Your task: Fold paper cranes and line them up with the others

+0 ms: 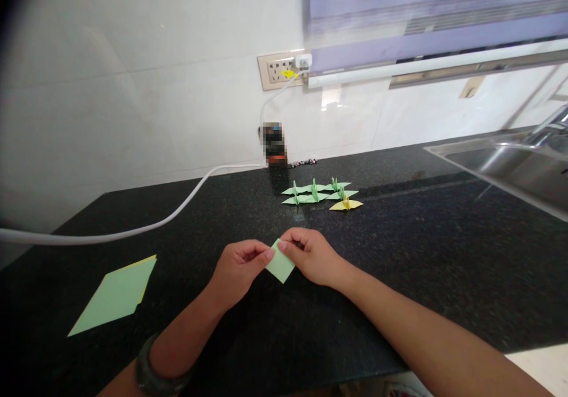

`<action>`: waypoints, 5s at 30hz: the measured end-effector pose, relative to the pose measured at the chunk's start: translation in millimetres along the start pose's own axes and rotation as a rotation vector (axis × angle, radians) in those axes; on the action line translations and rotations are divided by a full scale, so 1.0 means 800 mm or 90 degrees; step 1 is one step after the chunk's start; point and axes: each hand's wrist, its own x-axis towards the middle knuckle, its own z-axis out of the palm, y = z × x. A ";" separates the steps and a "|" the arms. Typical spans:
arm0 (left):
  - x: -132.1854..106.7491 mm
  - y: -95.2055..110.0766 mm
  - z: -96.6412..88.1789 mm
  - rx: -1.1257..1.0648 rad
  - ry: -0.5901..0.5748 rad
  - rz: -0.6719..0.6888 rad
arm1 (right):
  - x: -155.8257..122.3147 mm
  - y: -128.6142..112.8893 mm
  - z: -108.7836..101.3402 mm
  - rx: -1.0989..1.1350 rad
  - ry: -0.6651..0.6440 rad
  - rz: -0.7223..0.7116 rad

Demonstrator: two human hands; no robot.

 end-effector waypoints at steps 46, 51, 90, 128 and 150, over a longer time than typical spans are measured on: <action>0.000 0.009 0.002 -0.213 -0.072 -0.050 | 0.001 0.003 -0.008 0.301 -0.139 0.103; 0.001 0.010 0.003 -0.205 -0.077 -0.062 | 0.002 0.005 -0.007 0.320 -0.135 0.098; 0.006 -0.003 0.003 -0.036 0.062 -0.148 | -0.004 -0.013 -0.007 -0.204 0.002 -0.180; 0.009 0.009 -0.013 -0.405 -0.091 -0.221 | 0.001 0.001 -0.032 -0.326 -0.083 -0.353; 0.009 0.008 -0.017 -0.448 -0.071 -0.225 | -0.001 -0.003 -0.031 -0.397 -0.132 -0.388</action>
